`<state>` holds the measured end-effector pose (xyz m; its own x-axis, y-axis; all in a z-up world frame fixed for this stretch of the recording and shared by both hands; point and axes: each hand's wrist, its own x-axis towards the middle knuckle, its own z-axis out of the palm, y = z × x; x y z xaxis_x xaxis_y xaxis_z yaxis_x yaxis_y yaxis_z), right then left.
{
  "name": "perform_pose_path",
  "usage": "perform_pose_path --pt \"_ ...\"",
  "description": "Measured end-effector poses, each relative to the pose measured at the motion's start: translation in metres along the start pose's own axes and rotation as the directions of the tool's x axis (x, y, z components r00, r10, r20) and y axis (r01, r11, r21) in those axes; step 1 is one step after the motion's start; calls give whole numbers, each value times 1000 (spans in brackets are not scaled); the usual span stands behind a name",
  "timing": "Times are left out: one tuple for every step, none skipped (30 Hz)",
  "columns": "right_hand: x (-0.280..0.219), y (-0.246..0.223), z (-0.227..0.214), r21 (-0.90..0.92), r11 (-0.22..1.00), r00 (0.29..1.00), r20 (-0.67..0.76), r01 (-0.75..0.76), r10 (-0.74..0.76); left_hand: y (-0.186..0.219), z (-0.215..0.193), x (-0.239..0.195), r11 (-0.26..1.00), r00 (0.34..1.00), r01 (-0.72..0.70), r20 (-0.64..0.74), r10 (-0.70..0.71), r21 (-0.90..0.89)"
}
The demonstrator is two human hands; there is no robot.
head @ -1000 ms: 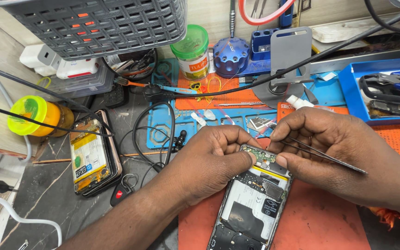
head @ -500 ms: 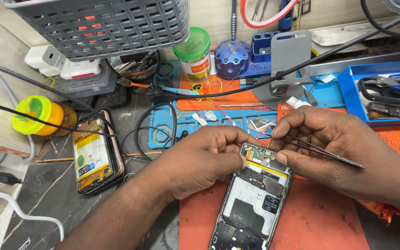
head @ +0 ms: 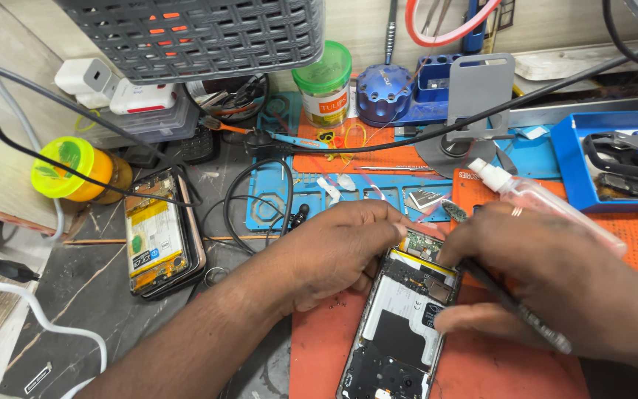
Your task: The person reassembles a disassembled smartphone by hand, connecting internal ribbon cables and components. They then use tweezers to adjust small parts and secure connections before powering on the device to confirm the screen functions.
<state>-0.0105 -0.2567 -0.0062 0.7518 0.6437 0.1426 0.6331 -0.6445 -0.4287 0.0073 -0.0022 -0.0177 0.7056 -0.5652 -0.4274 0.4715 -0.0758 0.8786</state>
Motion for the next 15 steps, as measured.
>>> perform_pose_path --pt "-1 0 3 23 999 999 8 36 -36 0 0 0 1000 999 17 -37 -18 -23" --pt "-2 -1 6 47 996 997 15 70 -71 0 -1 0 998 997 33 -73 -36 -46" --pt "-2 -1 9 70 992 994 22 104 -106 0 -1 0 996 993 48 -108 -56 -70" --pt "-3 0 10 41 996 995 44 83 -85 1 -1 0 997 994 45 -93 -51 -64" --pt "-3 0 11 12 998 996 65 63 -63 2 -1 0 997 996 42 -79 -47 -58" --pt "-3 1 12 -18 999 995 86 42 -41 3 -1 0 998 997 40 -64 -43 -53" --pt "-4 0 13 0 1000 996 83 19 -19 4 -1 -1 998 997 44 -55 -47 -46" --pt "-5 -1 13 17 1000 997 79 -6 4 5 -1 -1 998 998 48 -44 -50 -39" --pt "-6 -2 13 34 999 997 76 -30 28 6 -1 -2 998 998 52 -33 -53 -32" --pt "-7 -3 13 29 993 990 95 -111 107 7 0 -2 997 997 64 -45 -65 -35" --pt "-7 -3 11 21 982 976 112 -190 186 9 0 -3 996 995 75 -57 -77 -38" --pt "-7 -3 10 13 964 956 128 -267 263 10 1 -4 995 994 87 -70 -89 -40" --pt "-5 -2 8 37 974 972 77 -224 221 11 1 -4 995 993 93 -73 -96 -46" --pt "-3 -1 4 58 982 984 22 -178 177 12 1 -5 994 992 99 -76 -103 -49" --pt "-1 0 1 77 988 990 -34 -131 134 13 2 -5 993 991 106 -80 -110 -53"
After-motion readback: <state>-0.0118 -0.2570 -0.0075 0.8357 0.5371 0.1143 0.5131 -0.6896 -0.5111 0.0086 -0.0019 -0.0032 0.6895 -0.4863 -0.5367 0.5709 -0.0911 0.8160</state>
